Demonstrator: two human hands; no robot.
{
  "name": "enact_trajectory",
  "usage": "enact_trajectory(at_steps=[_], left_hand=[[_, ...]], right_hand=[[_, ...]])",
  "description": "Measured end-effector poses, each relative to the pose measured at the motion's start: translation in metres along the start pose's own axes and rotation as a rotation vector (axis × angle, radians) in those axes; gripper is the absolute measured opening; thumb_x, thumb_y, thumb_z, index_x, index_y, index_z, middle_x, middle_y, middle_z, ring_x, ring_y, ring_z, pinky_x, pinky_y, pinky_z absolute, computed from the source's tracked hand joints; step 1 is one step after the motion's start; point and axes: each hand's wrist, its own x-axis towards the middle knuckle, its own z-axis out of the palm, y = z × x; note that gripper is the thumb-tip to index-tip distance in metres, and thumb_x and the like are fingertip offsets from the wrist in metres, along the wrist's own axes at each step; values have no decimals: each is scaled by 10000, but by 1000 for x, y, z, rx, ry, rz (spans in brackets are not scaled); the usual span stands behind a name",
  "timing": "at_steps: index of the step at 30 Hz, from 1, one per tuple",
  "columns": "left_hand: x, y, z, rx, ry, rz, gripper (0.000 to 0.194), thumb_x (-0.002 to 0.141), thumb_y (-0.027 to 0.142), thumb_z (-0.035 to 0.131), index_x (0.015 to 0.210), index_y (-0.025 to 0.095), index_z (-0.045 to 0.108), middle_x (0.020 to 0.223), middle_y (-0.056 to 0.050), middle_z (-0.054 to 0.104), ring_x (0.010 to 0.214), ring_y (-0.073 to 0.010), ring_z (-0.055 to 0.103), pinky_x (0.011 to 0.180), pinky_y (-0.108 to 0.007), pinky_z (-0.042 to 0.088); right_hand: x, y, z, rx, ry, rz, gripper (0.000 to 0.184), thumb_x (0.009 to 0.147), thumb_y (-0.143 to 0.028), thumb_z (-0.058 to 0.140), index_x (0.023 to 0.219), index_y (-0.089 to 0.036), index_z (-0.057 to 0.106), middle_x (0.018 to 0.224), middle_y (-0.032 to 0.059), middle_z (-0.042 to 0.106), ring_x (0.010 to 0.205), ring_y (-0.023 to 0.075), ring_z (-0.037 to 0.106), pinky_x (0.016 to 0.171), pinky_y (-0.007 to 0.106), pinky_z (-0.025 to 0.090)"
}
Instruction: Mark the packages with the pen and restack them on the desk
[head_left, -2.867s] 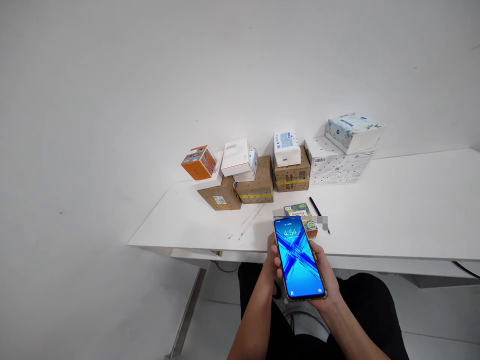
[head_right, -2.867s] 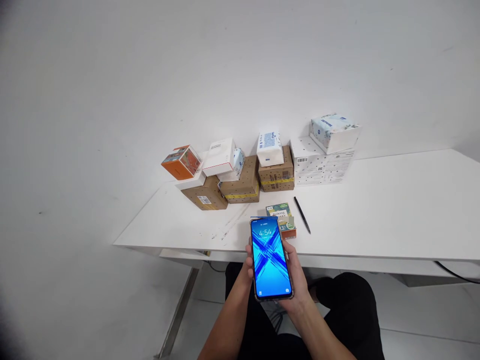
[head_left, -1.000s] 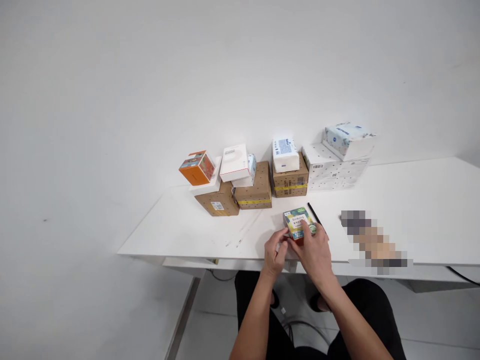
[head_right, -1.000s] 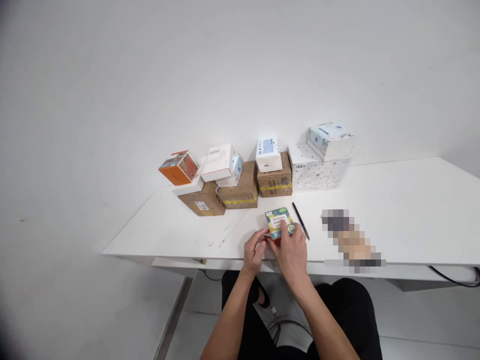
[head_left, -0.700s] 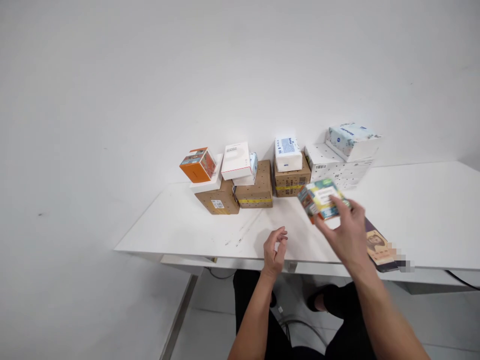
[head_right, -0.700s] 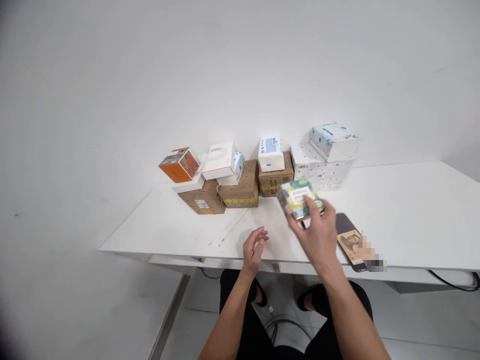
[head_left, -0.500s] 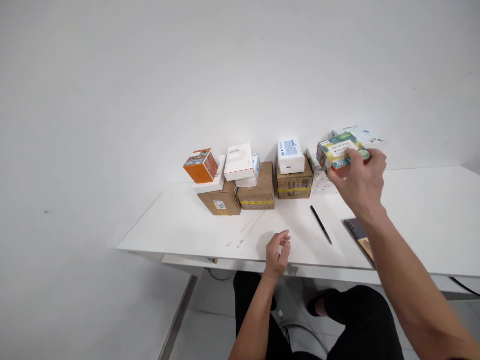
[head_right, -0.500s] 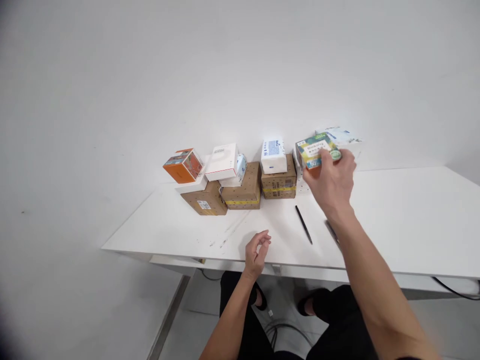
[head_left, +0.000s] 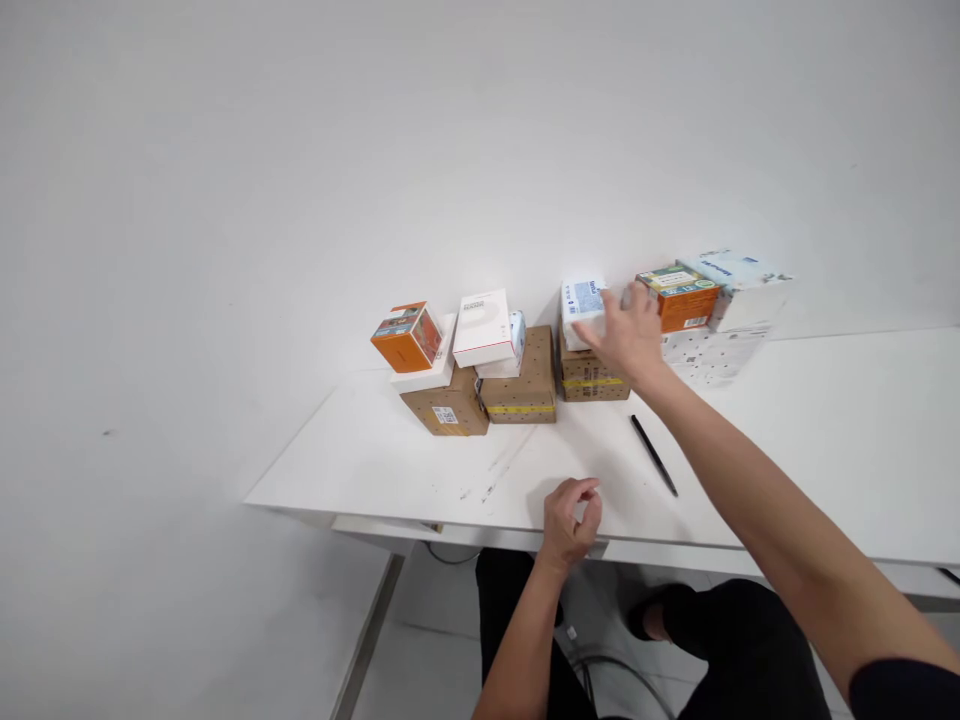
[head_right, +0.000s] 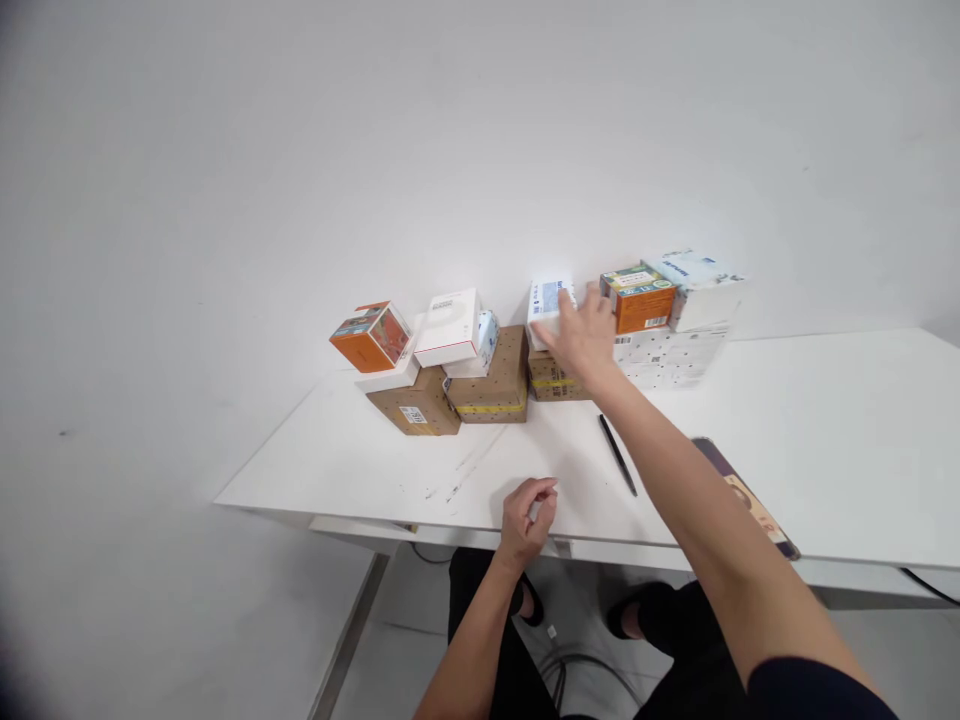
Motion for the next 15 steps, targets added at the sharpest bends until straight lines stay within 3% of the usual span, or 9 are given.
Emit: enact_trajectory(at_steps=[4,8,11,15], left_hand=[[-1,1,-1,17,6,-51,244,877,306,493,1005,171,651,780,-63,661,728,-169,616,686,-316,528],[-1,0,-4,-12,39,-96,249,882,331,495,964,169,666,780,-65,669,711,-167,616,667,-309,526],[-2,-2,-4,-41,82,-166,260,883,355,503,959,171,670,793,-68,674,726,-172,615,684,-318,521],[-2,-8,-1,-148,209,-282,314,896,396,495,1060,165,632,856,-77,659,807,-182,620,770,-344,516]], right_hand=[[7,-30,28,-14,-48,60,593,832,-550,508,1250,-131,491,1449,255,251,1207,460,290,874,622,316],[13,-31,40,35,-85,147,430,837,-424,521,1150,-129,540,1399,255,314,1167,428,331,818,578,382],[-5,-24,24,94,-29,137,421,818,-389,536,1163,-148,551,1329,227,372,1149,393,383,835,535,407],[-83,-18,-13,173,105,-1,422,817,-403,556,1168,-169,552,1300,195,376,1208,355,392,937,504,396]])
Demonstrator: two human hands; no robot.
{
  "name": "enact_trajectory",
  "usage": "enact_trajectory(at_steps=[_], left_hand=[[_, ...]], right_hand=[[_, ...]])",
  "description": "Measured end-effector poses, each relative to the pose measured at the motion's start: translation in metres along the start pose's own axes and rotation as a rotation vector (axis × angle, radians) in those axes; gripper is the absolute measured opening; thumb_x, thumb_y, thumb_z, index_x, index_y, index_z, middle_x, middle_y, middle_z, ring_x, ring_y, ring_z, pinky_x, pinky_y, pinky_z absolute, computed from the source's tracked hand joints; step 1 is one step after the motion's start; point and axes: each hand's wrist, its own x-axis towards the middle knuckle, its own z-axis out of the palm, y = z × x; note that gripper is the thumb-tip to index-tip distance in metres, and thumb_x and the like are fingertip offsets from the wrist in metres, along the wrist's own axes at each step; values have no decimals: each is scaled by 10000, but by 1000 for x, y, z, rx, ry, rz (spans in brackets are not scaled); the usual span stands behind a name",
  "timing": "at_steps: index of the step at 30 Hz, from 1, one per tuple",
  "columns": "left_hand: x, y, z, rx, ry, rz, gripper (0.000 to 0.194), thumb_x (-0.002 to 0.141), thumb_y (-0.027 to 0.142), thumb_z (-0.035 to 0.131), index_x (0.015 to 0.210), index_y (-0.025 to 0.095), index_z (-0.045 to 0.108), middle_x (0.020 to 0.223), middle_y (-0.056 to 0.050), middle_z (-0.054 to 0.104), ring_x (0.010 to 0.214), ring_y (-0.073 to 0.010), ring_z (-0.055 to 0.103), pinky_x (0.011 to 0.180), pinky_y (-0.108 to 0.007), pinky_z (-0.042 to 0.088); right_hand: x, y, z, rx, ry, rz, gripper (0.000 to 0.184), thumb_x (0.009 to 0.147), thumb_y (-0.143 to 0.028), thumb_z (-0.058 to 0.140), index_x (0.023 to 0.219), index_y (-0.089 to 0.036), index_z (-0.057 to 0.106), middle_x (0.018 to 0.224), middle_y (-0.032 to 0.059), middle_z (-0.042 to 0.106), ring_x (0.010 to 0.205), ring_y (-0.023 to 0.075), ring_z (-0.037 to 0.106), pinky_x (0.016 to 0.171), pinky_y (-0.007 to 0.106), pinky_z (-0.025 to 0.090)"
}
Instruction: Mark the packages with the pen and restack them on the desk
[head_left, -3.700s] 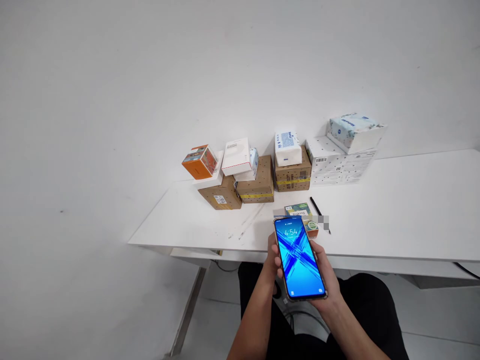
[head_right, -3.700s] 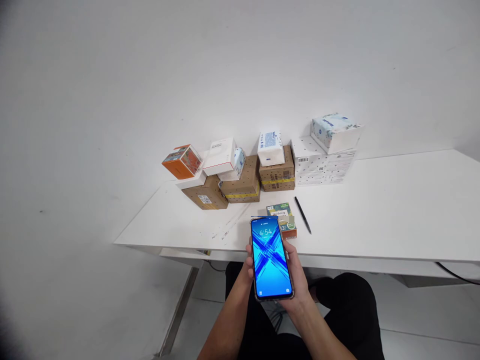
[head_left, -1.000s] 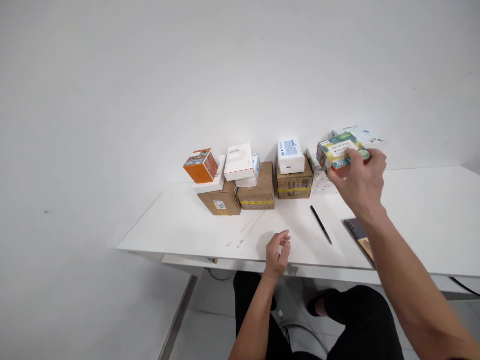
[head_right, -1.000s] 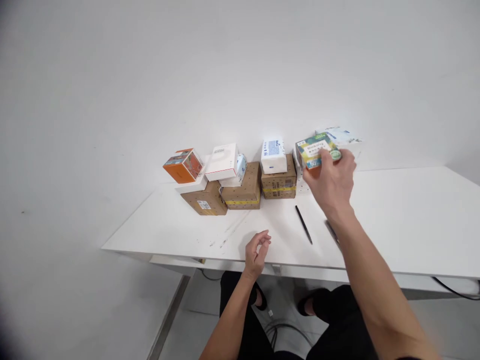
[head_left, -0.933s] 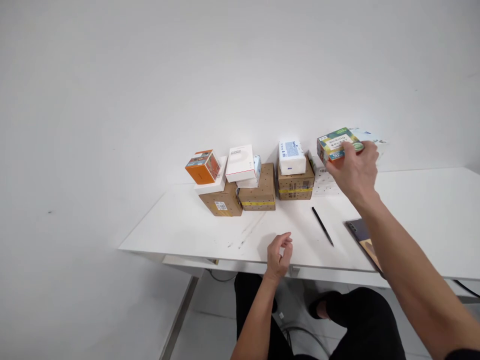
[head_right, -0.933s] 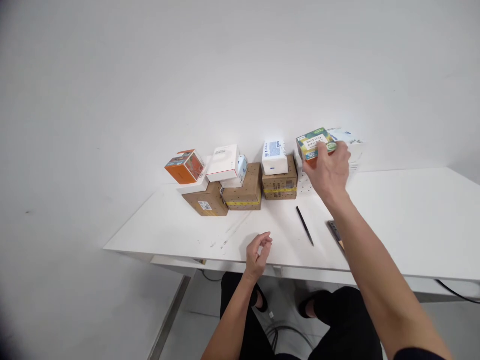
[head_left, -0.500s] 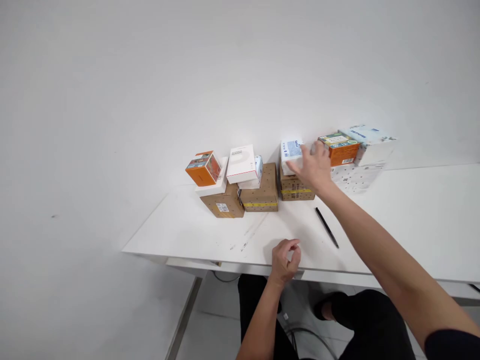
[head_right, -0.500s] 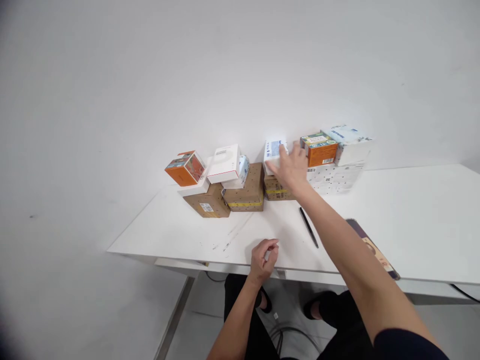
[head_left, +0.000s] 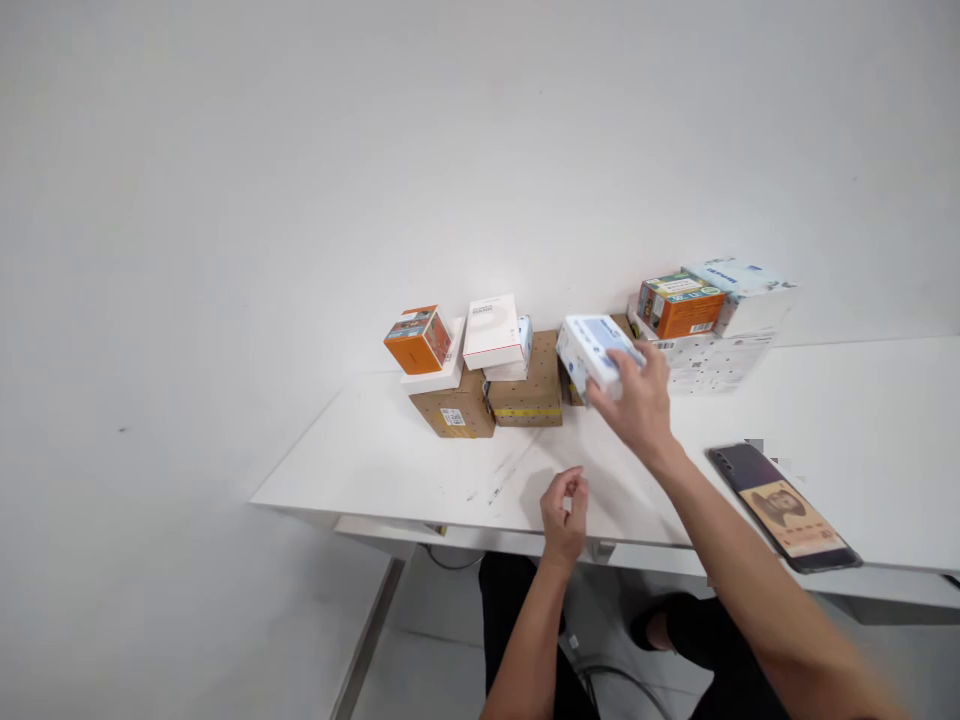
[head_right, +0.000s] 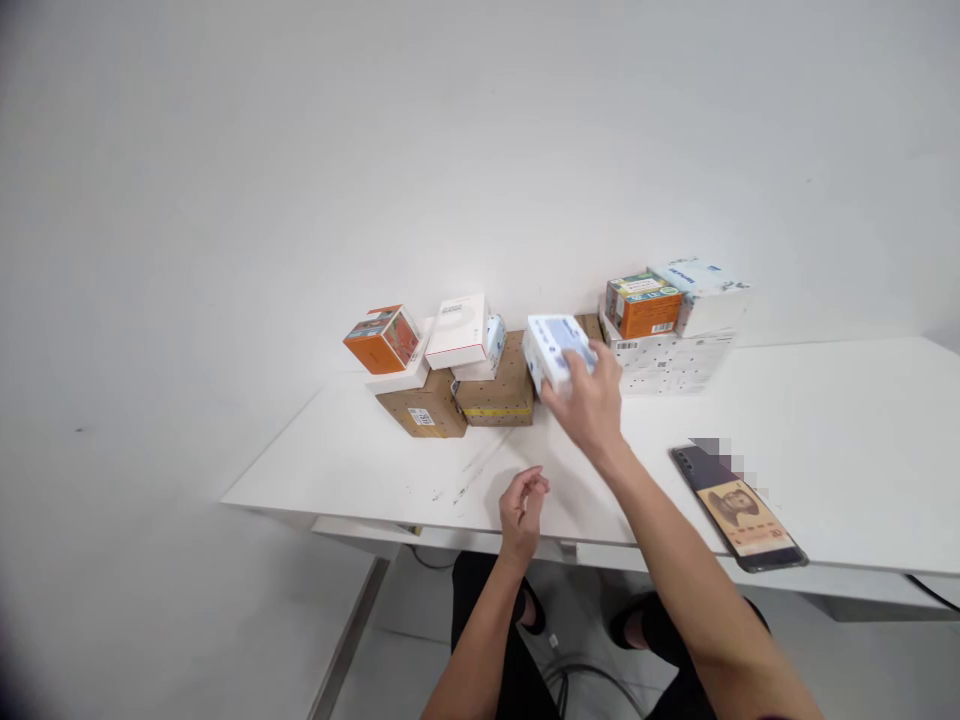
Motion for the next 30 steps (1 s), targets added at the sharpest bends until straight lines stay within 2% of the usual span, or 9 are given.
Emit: enact_trajectory(at_steps=[5,9,11,13,16,19,23,26,30], left_hand=[[4,-2,2,-125,173,-71,381,911,424,471,1204,191,541,1120,-110,603,1052,-207,580,918,-370,474],[6,2,0,-141,137,-53,376,919,447,445,1174,193,555,1196,-117,586,1106,-224,563,960,-396,458],[6,5,0,-160,98,-50,384,918,451,447,1185,193,546,1213,-122,585,1099,-226,574,940,-392,475],[6,7,0,-184,71,-51,398,910,450,466,1208,194,529,1217,-128,586,1085,-226,588,910,-377,495],[6,9,1,-213,42,-54,429,886,456,509,1225,192,515,1202,-133,599,1053,-228,611,872,-362,514],[7,10,1,-234,33,-77,448,863,461,543,1221,192,515,1193,-133,610,1038,-232,623,855,-359,523],[8,10,1,-253,36,-111,447,847,452,564,1202,185,521,1166,-132,628,1012,-231,636,826,-350,530],[8,11,1,-268,40,-127,444,836,449,579,1186,180,532,1147,-131,634,987,-227,641,806,-347,535],[8,11,1,-262,37,-136,436,835,447,579,1179,183,538,1149,-131,633,985,-229,641,796,-345,536]], right_hand=[[-124,-10,-33,9,-71,-65,380,833,-359,583,1185,-220,543,1318,177,383,1221,347,412,922,493,445],[-174,-12,-35,89,-278,-48,432,841,-440,586,1222,-240,546,1348,168,414,1213,356,429,924,538,447],[-176,-6,-38,210,-325,18,410,874,-454,529,1233,-256,545,1347,148,427,1185,314,473,893,488,488],[-167,6,-42,259,-275,145,378,907,-440,458,1207,-236,563,1295,150,454,1111,273,530,822,425,526],[-144,33,-43,33,-205,299,412,912,-436,418,1186,-179,586,1171,174,508,1028,287,558,768,420,515],[-122,57,-35,-264,-419,408,451,898,-402,426,1211,-111,573,1095,218,544,1014,335,561,754,437,483],[-108,72,-21,-279,-719,490,348,897,-262,388,1075,-77,623,1011,228,597,918,303,608,732,392,456],[-107,74,-19,-213,-736,488,298,874,-222,389,987,-90,631,955,204,633,850,273,627,725,371,443],[-118,77,-24,-27,-669,542,203,833,-280,436,933,-173,577,829,89,664,770,206,621,689,303,445]])
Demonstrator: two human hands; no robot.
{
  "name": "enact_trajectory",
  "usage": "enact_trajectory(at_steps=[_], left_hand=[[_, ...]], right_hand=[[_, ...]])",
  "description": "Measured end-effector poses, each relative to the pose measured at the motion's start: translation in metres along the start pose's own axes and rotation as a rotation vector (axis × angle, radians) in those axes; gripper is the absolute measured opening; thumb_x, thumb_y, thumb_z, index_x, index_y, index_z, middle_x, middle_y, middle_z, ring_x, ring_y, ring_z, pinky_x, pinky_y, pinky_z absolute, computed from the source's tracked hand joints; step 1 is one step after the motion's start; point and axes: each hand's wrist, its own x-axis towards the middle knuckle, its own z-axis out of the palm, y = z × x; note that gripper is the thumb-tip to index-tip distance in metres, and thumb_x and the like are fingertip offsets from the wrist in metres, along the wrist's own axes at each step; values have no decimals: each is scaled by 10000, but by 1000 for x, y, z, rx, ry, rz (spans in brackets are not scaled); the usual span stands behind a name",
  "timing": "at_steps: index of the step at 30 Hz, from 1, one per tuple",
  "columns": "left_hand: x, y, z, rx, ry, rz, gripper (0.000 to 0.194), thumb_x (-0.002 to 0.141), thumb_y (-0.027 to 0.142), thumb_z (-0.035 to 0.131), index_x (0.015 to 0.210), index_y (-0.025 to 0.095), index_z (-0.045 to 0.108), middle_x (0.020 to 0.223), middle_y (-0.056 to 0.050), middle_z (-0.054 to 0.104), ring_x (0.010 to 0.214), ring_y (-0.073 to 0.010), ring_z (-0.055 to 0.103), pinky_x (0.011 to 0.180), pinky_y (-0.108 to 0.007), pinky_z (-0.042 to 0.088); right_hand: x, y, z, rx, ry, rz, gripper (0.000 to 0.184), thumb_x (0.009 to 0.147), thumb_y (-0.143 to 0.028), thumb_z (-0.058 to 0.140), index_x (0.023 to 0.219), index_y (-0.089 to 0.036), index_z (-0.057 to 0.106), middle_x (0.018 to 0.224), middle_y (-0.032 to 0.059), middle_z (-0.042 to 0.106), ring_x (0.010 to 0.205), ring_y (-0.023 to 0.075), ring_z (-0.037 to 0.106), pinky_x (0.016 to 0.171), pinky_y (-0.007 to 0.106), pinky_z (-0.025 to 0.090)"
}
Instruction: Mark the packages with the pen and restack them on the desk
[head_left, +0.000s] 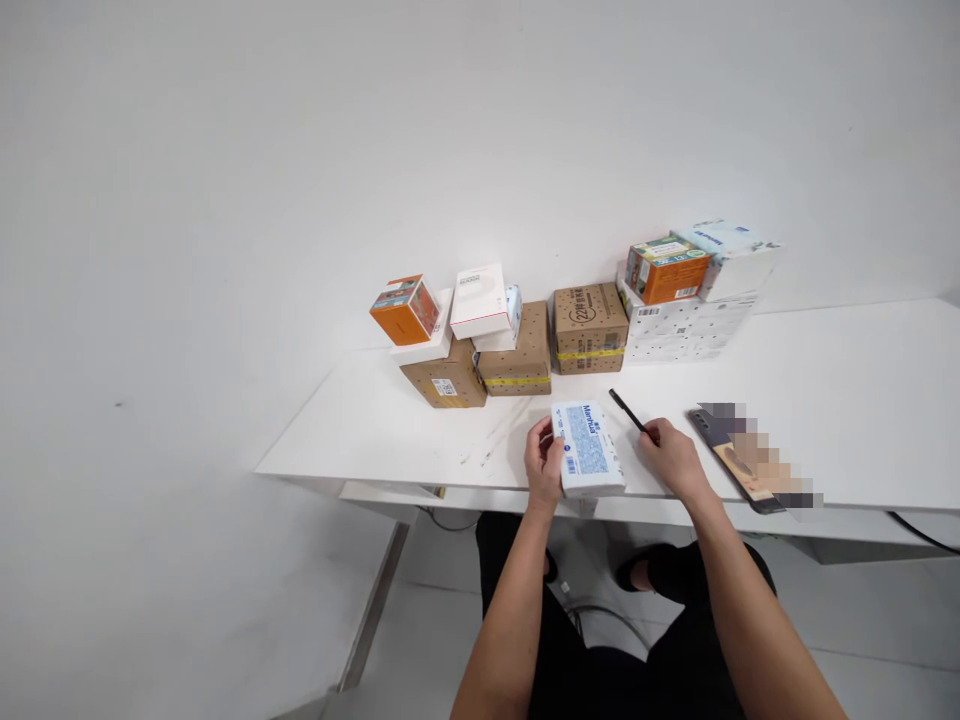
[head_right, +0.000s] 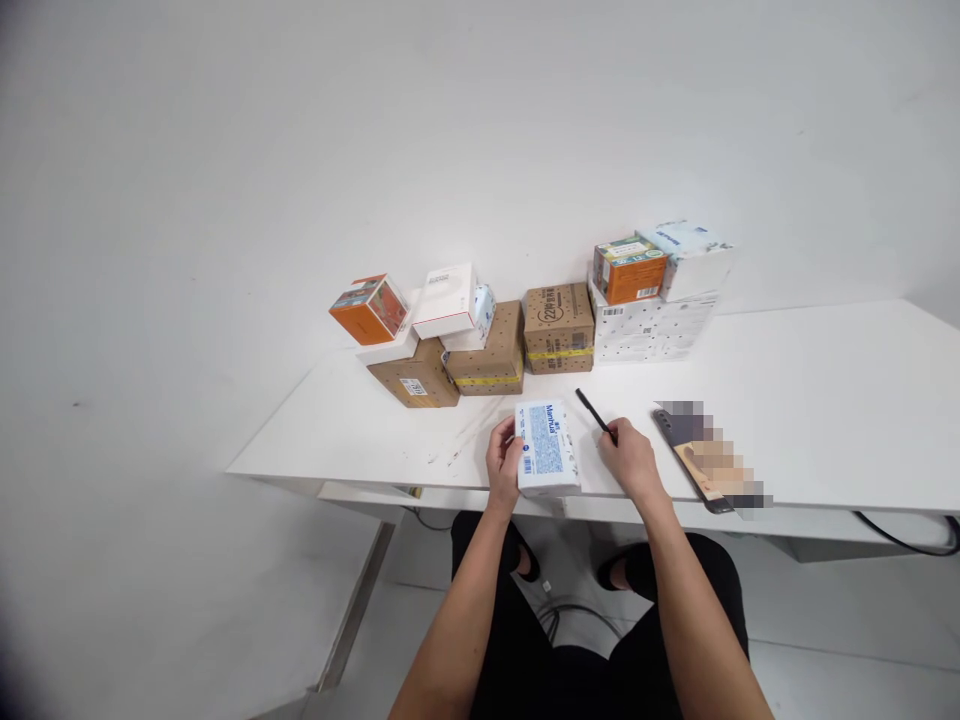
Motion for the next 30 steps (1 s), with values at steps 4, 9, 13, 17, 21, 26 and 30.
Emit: enact_trajectory(at_steps=[4,9,13,17,21,26,30], left_hand=[[1,-3,0,33,25,7,420,844,458,564,1159,182,556,1132,-124,640,992,-229,630,824,-356,519],[2,-4,1,150,110,-35,409,887,502,474,1083,177,627,1118,-119,651,1055,-240,595,903,-377,469],[2,9,1,22,90,-89,428,876,527,484,1075,197,671,1218,-102,608,1171,-244,543,992,-356,418],[1,25,1,-241,35,-224,514,835,628,480,1047,213,700,1332,-89,533,1254,-269,484,1000,-351,423],[-2,24,0,-417,137,-289,553,781,619,560,1147,211,633,1232,-119,565,1006,-238,627,874,-384,502],[-8,16,5,-158,45,-388,593,793,625,540,1133,152,653,1154,-151,602,839,-197,636,800,-375,519],[-12,25,9,60,-197,-132,530,763,483,674,1223,227,612,1295,-118,550,1115,-259,566,912,-366,489]], right_hand=[[-18,0,8,625,34,81,157,735,-299,510,860,-206,483,697,2,622,532,138,522,535,263,411],[-42,-27,17,871,-32,91,307,770,-500,542,825,-198,562,652,-13,592,513,122,487,479,250,373],[-48,-37,23,889,-93,79,459,698,-570,640,944,-184,606,849,45,669,745,203,616,615,289,466],[-44,-24,27,934,-101,101,574,734,-559,601,1150,-164,576,938,87,691,795,225,632,670,324,483],[-39,-8,21,729,169,62,467,741,-544,566,1004,-169,657,945,93,695,842,233,616,734,332,462],[-39,-6,7,767,115,72,498,788,-608,502,833,-157,707,755,65,687,735,216,609,625,295,453],[-42,-18,-2,815,29,10,470,703,-543,664,978,-165,702,886,65,695,703,185,582,595,280,455]])
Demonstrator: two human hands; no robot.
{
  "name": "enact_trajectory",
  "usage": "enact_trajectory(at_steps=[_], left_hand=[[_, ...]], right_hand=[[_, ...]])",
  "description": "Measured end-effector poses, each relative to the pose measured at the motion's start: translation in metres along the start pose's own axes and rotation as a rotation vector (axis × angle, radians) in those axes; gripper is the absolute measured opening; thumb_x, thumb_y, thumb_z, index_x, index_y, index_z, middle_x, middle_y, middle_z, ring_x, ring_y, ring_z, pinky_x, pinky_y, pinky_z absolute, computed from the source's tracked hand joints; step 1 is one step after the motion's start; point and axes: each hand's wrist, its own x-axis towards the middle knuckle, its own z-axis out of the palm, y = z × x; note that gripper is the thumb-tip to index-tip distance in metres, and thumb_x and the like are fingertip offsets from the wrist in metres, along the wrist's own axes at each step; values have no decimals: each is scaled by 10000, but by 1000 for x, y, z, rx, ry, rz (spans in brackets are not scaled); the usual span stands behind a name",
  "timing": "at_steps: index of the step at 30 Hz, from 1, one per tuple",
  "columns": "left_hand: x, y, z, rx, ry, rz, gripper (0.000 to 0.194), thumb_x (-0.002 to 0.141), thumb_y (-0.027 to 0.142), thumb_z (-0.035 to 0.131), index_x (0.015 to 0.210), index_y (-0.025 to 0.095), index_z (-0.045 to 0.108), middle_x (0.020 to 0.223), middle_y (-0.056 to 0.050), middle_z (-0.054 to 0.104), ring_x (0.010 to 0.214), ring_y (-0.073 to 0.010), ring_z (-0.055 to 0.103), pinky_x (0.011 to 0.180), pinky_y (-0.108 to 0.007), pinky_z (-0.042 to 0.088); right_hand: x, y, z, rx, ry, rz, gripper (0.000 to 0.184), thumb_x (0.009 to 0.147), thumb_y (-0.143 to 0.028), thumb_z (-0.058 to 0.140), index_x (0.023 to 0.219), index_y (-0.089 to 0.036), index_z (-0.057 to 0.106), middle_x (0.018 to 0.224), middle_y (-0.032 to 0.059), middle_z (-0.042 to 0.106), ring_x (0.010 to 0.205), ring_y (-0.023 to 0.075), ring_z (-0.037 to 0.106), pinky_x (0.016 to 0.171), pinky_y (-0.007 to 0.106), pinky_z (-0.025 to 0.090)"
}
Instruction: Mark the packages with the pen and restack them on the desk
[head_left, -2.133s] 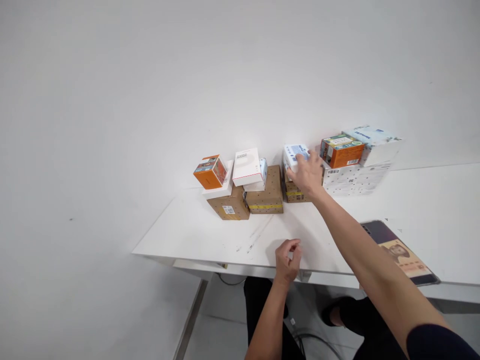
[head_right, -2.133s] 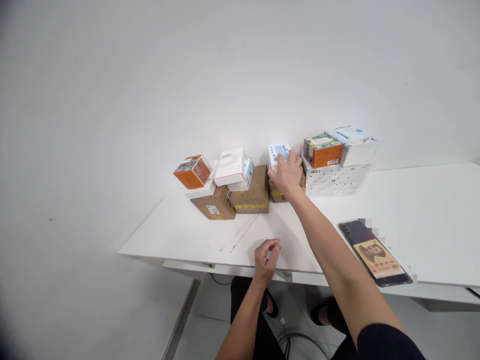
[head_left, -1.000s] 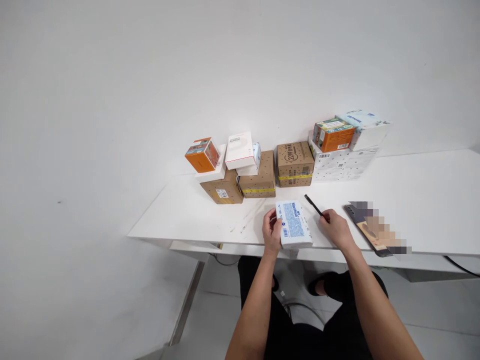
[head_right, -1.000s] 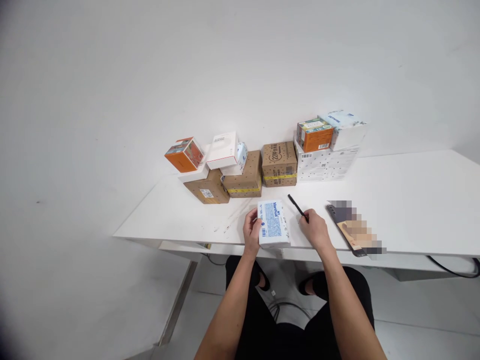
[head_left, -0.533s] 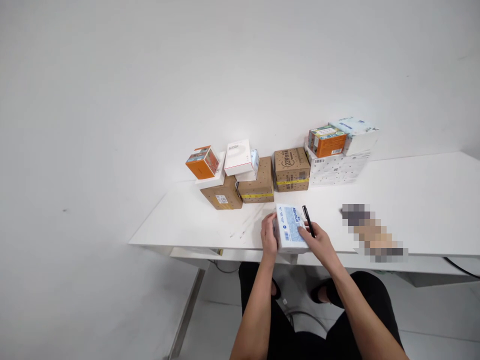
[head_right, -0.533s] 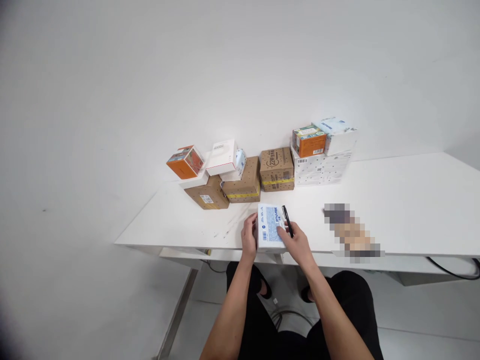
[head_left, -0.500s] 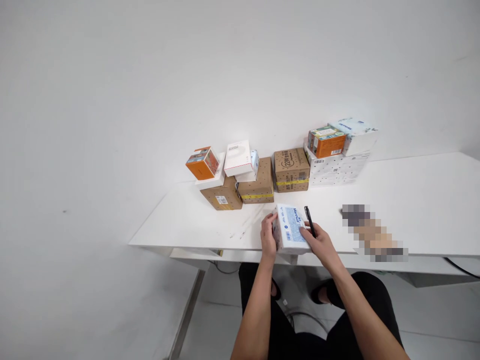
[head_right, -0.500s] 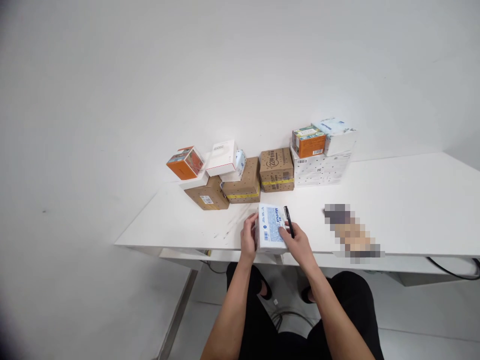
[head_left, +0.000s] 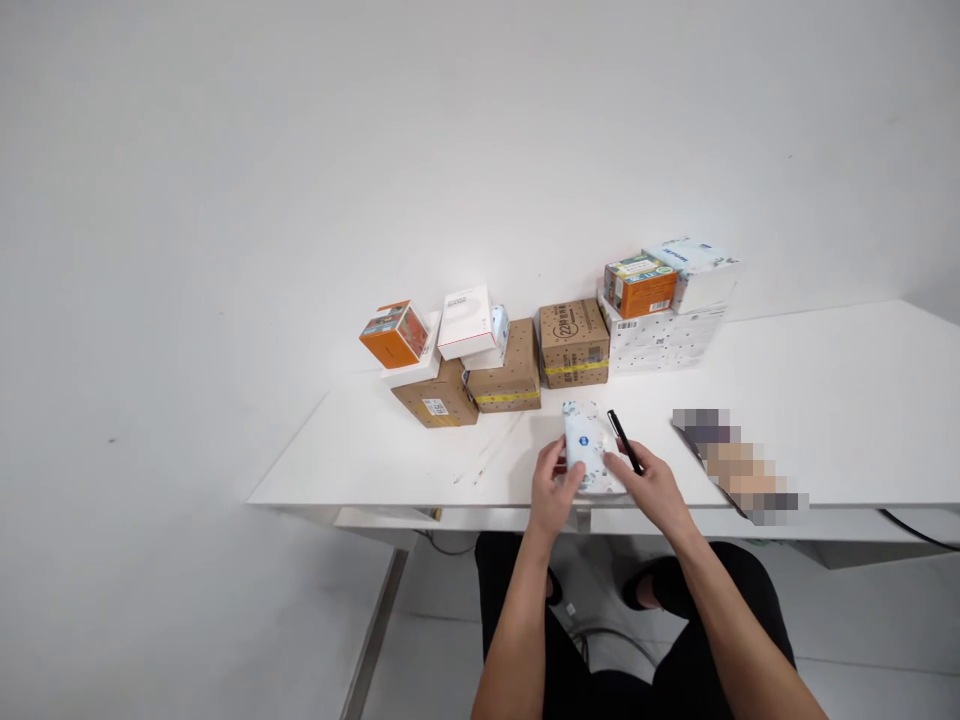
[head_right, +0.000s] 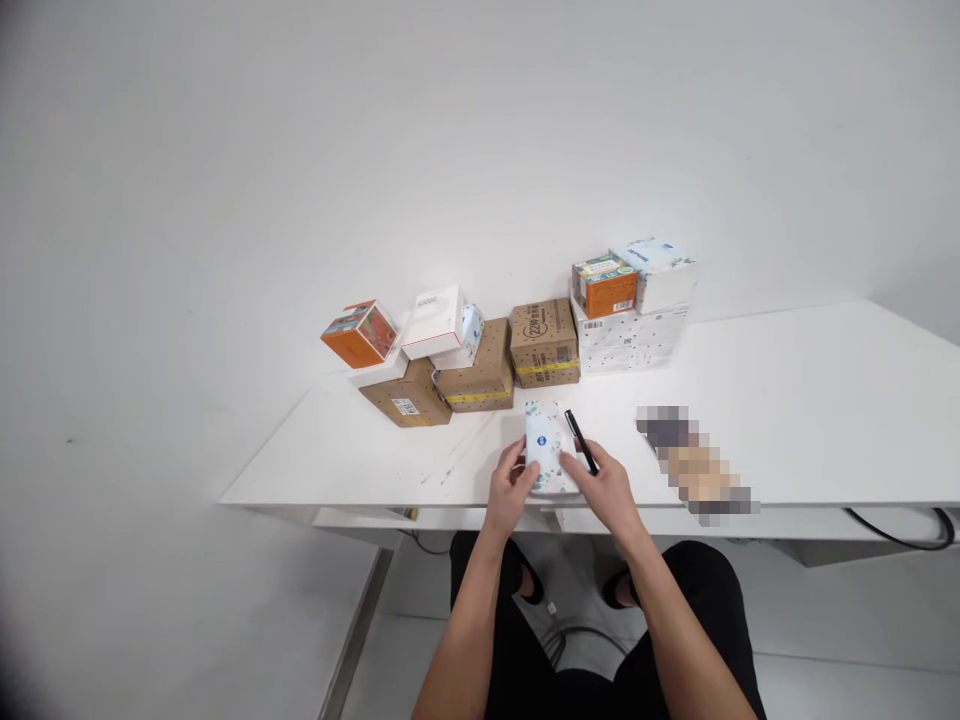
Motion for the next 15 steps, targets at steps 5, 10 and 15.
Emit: enact_trajectory(at_steps=[5,10,15], left_hand=[[2,-9,-6,-88,58,214,430,764,382,689,1154,209,632,1342,-119,527,1251,-288,492,1035,-409,405],[6,-30,-11,-82,197,93,330,805,410,631,1028,169,659,1037,-99,677,1006,-232,616,923,-373,457],[6,-30,-9,-21,177,70,373,859,469,558,1080,174,617,1009,-89,639,898,-190,603,794,-309,482]], right_hand=[[1,0,5,206,-85,-13,536,707,-472,704,1161,-196,634,687,-1,616,466,86,403,415,228,325],[1,16,14,439,-111,65,487,767,-541,629,1081,-170,614,448,-110,264,386,52,188,375,207,149],[1,14,11,402,-101,58,520,838,-638,444,1007,-171,598,601,-25,506,372,39,204,366,225,144]])
